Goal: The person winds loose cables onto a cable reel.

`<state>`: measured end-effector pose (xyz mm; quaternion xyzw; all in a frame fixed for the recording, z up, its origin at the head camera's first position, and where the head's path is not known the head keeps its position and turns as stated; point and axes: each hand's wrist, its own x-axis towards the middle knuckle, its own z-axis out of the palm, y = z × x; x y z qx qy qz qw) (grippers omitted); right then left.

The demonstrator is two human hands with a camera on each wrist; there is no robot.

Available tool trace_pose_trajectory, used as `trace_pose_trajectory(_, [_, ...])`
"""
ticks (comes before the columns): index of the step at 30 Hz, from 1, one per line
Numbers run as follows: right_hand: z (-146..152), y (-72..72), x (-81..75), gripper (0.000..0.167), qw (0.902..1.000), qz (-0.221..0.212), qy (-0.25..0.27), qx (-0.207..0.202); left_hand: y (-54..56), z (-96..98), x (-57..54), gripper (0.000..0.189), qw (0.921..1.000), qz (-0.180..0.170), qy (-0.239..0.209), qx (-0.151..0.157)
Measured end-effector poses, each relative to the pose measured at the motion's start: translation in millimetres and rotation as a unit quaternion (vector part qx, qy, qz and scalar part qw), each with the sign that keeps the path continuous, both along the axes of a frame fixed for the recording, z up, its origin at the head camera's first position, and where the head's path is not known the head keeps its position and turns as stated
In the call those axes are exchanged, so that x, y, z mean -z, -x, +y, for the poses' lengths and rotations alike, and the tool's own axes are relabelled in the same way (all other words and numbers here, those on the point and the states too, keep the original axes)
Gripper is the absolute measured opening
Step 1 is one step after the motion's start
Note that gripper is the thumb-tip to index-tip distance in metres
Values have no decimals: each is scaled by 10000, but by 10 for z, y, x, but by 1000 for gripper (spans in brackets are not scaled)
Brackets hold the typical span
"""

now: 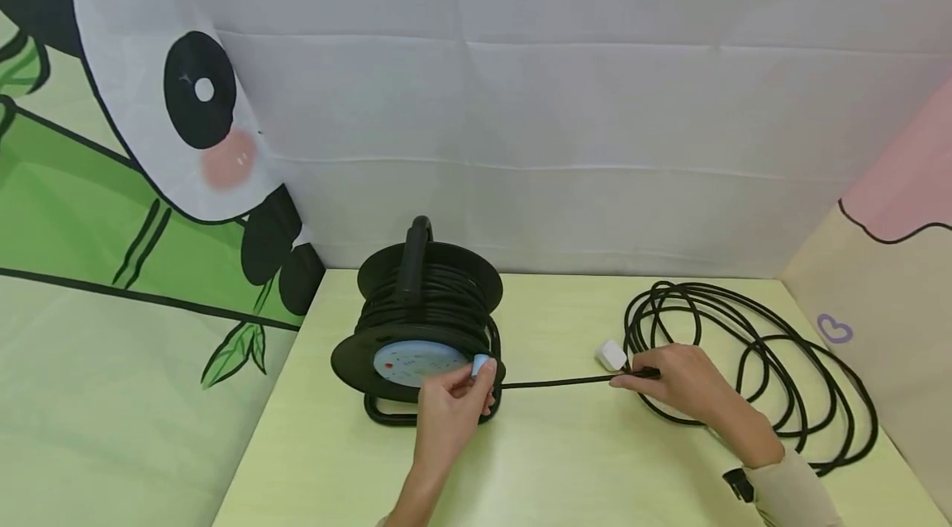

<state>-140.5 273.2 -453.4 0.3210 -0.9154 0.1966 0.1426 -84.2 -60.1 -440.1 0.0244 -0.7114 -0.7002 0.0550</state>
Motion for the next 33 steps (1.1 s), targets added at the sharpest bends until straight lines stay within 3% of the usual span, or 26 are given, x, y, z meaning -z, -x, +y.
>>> trace_pose_trajectory(9, [183,-27,-90,15,9997,-54,-143,187,16,27,175,29,9995,-245,190,-26])
trace_pose_trajectory(13, [270,-36,-123,19,9994,172,-194,239,13,24,276,30,9992,-304,274,-3])
trace_pose_trajectory(21, [404,-66,-156,22,9980,553,-144,281,25,-36,616,28,9973,-649,311,-149])
trace_pose_trajectory(28, [482,-89,-163,18,9977,545,-34,402,17,-300,951,29,9907,-891,832,-598])
trace_pose_trajectory(33, [561,-107,-200,20,9971,470,118,586,1,-587,1064,34,9812,-982,1348,-974])
